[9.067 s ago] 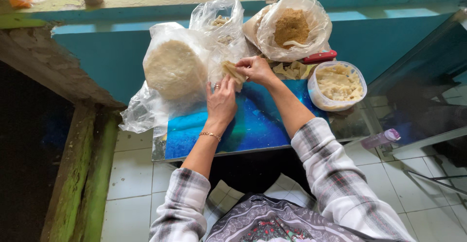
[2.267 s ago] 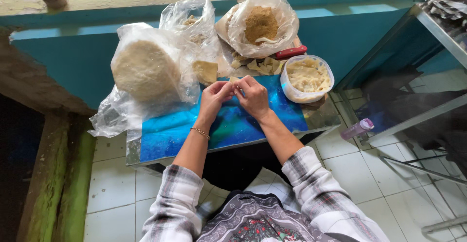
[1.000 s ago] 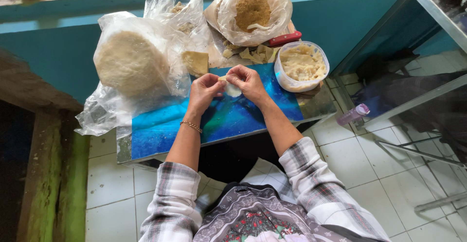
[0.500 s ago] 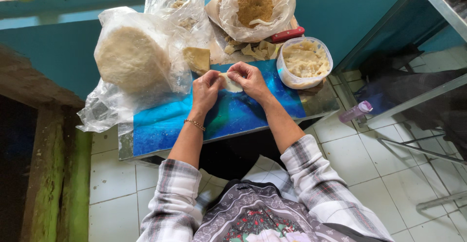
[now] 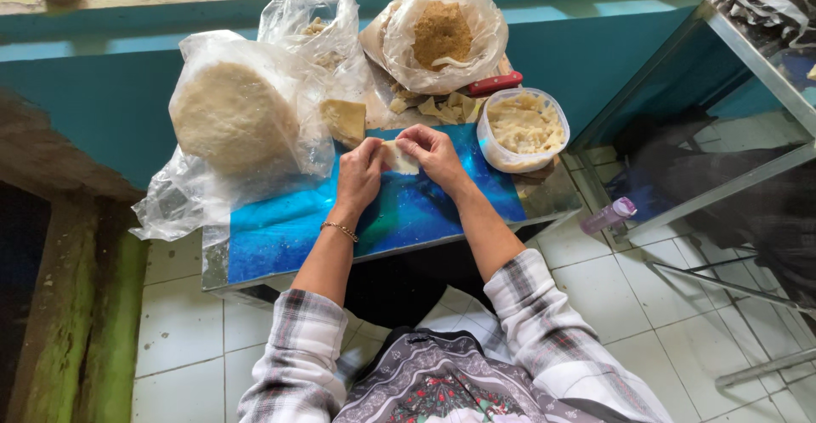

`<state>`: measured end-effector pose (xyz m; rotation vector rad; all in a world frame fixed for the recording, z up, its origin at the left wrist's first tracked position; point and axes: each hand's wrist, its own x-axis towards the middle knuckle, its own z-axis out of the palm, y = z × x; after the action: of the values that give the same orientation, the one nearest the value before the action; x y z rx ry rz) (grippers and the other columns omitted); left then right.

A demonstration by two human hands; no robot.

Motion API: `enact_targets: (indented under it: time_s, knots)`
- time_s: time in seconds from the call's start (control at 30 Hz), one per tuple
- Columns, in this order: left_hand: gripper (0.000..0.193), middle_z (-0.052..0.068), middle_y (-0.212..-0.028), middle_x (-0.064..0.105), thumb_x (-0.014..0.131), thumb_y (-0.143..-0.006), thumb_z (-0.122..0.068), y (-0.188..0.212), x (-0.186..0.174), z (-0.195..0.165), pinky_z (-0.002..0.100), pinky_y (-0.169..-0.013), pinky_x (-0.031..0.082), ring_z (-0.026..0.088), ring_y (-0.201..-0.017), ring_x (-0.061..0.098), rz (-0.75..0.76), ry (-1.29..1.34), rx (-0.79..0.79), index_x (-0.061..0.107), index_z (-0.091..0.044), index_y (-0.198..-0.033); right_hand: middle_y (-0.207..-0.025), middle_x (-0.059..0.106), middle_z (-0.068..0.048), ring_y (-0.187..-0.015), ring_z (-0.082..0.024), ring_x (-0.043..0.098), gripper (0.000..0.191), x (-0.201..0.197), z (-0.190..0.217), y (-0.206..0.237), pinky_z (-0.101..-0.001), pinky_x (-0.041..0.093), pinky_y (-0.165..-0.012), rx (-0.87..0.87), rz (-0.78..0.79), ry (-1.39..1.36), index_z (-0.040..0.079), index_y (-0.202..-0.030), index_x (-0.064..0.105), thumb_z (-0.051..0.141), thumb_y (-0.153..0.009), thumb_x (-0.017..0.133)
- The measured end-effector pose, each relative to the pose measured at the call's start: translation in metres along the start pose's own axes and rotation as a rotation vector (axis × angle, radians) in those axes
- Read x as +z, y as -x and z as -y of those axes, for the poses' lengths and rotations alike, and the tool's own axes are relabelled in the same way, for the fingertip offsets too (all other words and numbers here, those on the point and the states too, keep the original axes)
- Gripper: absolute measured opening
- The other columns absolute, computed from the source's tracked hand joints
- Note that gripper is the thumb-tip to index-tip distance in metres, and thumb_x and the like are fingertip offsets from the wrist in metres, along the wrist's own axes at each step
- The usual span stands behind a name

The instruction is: The person sits at a small table and folds triangular pastry wrappers one at a time, spooning filling from a plastic container onto each wrapper, folding the dough over the filling and pressing the edges closed, then setting the folded pastry on the table. The person reaches into a bag of brown filling material between folds.

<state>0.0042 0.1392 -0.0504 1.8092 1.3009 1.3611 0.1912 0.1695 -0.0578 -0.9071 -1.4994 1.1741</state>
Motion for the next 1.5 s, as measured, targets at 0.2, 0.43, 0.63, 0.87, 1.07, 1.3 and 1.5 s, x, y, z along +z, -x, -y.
enact_targets:
  time_s: [0.2, 0.43, 0.63, 0.87, 1.07, 1.3, 1.5]
  knots:
    - [0.019, 0.01, -0.078, 0.077, 0.067, -0.096, -0.018, 0.0, -0.003, 0.0, 0.028, -0.066, 0.058, 0.013, -0.072, 0.076, 0.091, 0.089, -0.097, 0.074, -0.001, -0.101, -0.091, 0.071, 0.002, -0.084, -0.004, 0.061, 0.01, -0.001, -0.001, 0.0, -0.0218, 0.051, -0.074, -0.011, -0.001, 0.013, 0.004, -0.104, 0.073, 0.013, -0.099, 0.07]
    - [0.016, 0.003, -0.075, 0.076, 0.074, -0.09, -0.019, -0.003, -0.008, -0.008, 0.024, -0.06, 0.056, 0.007, -0.065, 0.07, 0.034, 0.183, -0.248, 0.075, -0.003, -0.093, -0.089, 0.072, 0.001, -0.08, -0.005, 0.062, 0.011, -0.001, 0.003, 0.001, -0.0221, 0.051, -0.071, 0.004, -0.002, 0.042, 0.004, -0.103, 0.073, 0.013, -0.098, 0.071]
    - [0.015, 0.003, -0.075, 0.075, 0.075, -0.09, -0.017, -0.005, -0.007, -0.008, 0.025, -0.057, 0.055, 0.007, -0.063, 0.068, 0.013, 0.261, -0.252, 0.075, -0.002, -0.092, -0.089, 0.072, 0.001, -0.082, -0.004, 0.063, 0.012, -0.001, 0.004, 0.002, -0.022, 0.052, -0.073, -0.025, -0.003, 0.047, 0.004, -0.103, 0.074, 0.014, -0.098, 0.073]
    - [0.017, 0.003, -0.075, 0.076, 0.07, -0.094, -0.018, -0.003, -0.003, 0.001, 0.025, -0.059, 0.056, 0.007, -0.064, 0.07, 0.076, 0.214, -0.214, 0.075, -0.002, -0.095, -0.089, 0.071, 0.002, -0.082, -0.004, 0.061, 0.012, -0.004, 0.001, 0.001, -0.0212, 0.05, -0.073, -0.01, -0.02, 0.081, 0.004, -0.103, 0.074, 0.015, -0.098, 0.073]
    - [0.017, 0.011, -0.073, 0.072, 0.061, -0.097, -0.015, -0.001, -0.001, 0.0, 0.031, -0.059, 0.056, 0.015, -0.063, 0.073, 0.023, 0.042, -0.092, 0.068, 0.0, -0.099, -0.089, 0.072, 0.002, -0.082, -0.004, 0.061, 0.011, -0.002, 0.0, 0.0, -0.0215, 0.05, -0.073, -0.021, -0.005, 0.055, 0.004, -0.102, 0.074, 0.013, -0.097, 0.074]
    - [0.015, 0.013, -0.074, 0.071, 0.058, -0.099, -0.013, 0.0, 0.003, 0.007, 0.035, -0.06, 0.055, 0.02, -0.064, 0.071, 0.023, 0.011, -0.052, 0.066, -0.001, -0.099, -0.089, 0.072, 0.002, -0.081, -0.003, 0.061, 0.011, -0.002, 0.0, 0.0, -0.0215, 0.051, -0.073, -0.005, -0.007, 0.08, 0.004, -0.102, 0.075, 0.014, -0.097, 0.073]
    - [0.015, 0.016, -0.079, 0.07, 0.055, -0.104, -0.013, 0.001, 0.004, 0.013, 0.038, -0.063, 0.054, 0.023, -0.07, 0.069, 0.013, -0.053, 0.022, 0.064, 0.0, -0.106, -0.089, 0.072, 0.003, -0.081, -0.003, 0.06, 0.011, -0.001, 0.0, 0.0, -0.0215, 0.049, -0.073, -0.01, -0.008, 0.094, 0.004, -0.103, 0.075, 0.013, -0.097, 0.073]
